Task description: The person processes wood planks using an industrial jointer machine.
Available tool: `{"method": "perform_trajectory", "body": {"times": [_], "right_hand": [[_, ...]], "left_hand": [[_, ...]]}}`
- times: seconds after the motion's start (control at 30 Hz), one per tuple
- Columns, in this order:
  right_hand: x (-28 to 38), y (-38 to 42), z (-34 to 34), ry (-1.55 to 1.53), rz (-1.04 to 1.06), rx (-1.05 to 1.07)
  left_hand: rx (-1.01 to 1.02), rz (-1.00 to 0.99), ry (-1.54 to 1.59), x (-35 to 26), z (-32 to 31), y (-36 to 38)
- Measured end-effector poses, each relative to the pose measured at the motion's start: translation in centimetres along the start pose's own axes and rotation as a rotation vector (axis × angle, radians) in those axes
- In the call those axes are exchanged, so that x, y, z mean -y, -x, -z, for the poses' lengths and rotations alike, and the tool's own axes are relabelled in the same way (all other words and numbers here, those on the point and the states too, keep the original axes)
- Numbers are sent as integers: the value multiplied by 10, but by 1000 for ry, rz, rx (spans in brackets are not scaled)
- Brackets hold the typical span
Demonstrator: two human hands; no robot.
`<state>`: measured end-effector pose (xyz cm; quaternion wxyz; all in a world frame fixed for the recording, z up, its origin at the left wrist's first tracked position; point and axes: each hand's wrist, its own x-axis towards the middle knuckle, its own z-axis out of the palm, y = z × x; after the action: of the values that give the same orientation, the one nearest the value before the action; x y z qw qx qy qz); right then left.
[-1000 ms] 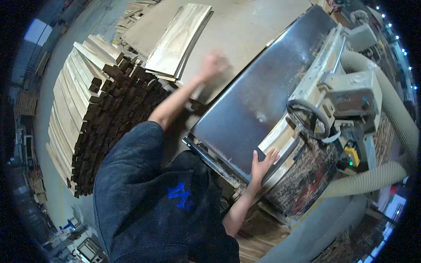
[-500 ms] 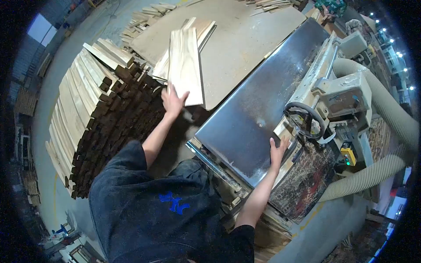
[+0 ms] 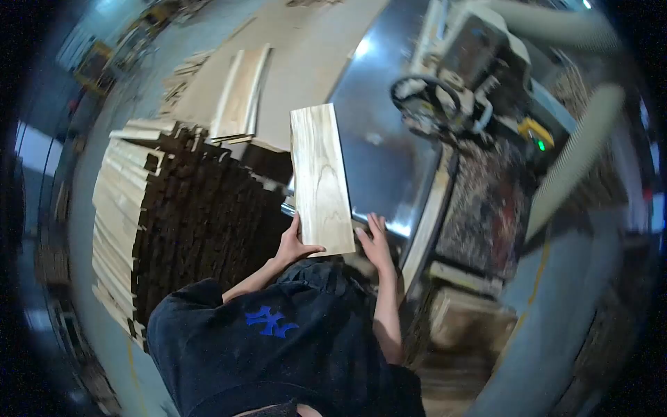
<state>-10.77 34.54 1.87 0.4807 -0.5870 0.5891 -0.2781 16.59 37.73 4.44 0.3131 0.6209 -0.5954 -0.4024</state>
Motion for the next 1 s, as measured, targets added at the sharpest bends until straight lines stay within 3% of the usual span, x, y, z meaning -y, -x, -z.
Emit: {"method": "perform_trajectory", "body": {"times": [0.03, 0.1, 0.17, 0.23, 0.4, 0.67, 0.9, 1.0], "right_hand": [[5, 9, -7, -134, 7, -2], [18, 34, -14, 193, 29, -86], [31, 57, -19, 486, 2, -97], [27, 74, -26, 556, -23, -110], [13, 104, -29, 624, 8, -172], [25, 103, -27, 631, -108, -212], [4, 16, 10, 410, -7, -299], [3, -25, 24, 409, -66, -289]], "left_hand": [[120, -114, 39, 1, -9, 0], [420, -141, -385, 1, -20, 1], [410, -358, -736, -24, -29, -3], [442, -455, -810, -33, -43, -12], [552, -581, -789, -41, -61, -49], [658, -601, -833, -59, -64, -97], [622, -696, -663, -71, -65, -186], [564, -761, -578, -76, -68, -227]]}}
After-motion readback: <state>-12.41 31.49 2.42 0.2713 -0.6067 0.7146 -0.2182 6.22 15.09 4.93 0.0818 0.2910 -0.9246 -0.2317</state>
